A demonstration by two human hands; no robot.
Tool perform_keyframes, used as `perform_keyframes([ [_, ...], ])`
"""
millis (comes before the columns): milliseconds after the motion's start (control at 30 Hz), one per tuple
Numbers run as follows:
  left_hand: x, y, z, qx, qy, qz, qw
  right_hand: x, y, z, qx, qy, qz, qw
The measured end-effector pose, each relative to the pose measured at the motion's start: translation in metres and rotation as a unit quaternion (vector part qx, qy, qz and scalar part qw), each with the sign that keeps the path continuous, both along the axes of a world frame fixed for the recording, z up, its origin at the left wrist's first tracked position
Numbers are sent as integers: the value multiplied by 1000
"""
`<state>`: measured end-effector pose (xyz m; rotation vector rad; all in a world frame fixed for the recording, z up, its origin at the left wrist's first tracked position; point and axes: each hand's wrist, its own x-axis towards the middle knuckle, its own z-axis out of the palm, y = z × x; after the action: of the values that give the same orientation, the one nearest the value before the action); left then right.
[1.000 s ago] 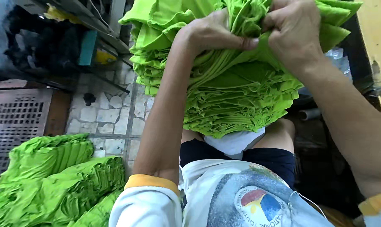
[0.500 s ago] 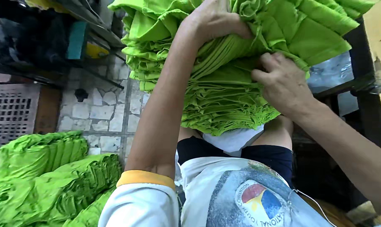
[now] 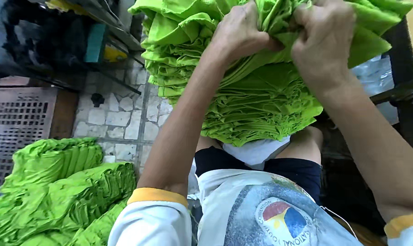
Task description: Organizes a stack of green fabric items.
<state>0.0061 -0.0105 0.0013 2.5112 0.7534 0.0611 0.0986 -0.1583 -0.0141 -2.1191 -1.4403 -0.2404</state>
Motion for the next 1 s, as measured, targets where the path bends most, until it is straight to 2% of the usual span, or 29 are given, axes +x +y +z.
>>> perform_keyframes([
  [100,1,8,11,-48,-13,-17,999,-21,-26,-18,42,-147,120,981],
  [167,3,13,10,-65,-19,-24,997,-18,-34,-37,-60,-158,194,966],
  [233,4,14,9,-78,-21,-26,996,-9,-39,-46,-162,-124,174,963],
  [267,4,14,10,-81,-25,-29,996,-5,-40,-44,-175,-123,162,963],
  [333,2,14,8,-84,-39,-36,995,3,-42,-31,-170,-115,160,965],
  [467,-1,14,4,-107,-60,-64,990,22,-28,-2,-116,2,147,982],
  [567,-11,9,3,-151,-62,-118,980,29,-5,5,-100,111,49,988],
  [700,-7,-11,-1,10,-1,-28,1000,21,6,4,-96,156,-25,983],
  [767,-2,-14,-5,50,-6,5,999,15,-1,0,-72,110,-17,991],
  [833,1,-3,-3,22,-24,-4,999,0,-13,-6,-20,-4,19,1000],
  [900,1,7,5,-23,-28,-14,999,-16,-24,-17,38,-125,75,989],
  [933,1,9,9,-43,-23,-6,999,-20,-28,-27,26,-157,117,980],
  [1000,0,10,15,-77,0,17,997,-17,-32,-43,-102,-142,144,974],
])
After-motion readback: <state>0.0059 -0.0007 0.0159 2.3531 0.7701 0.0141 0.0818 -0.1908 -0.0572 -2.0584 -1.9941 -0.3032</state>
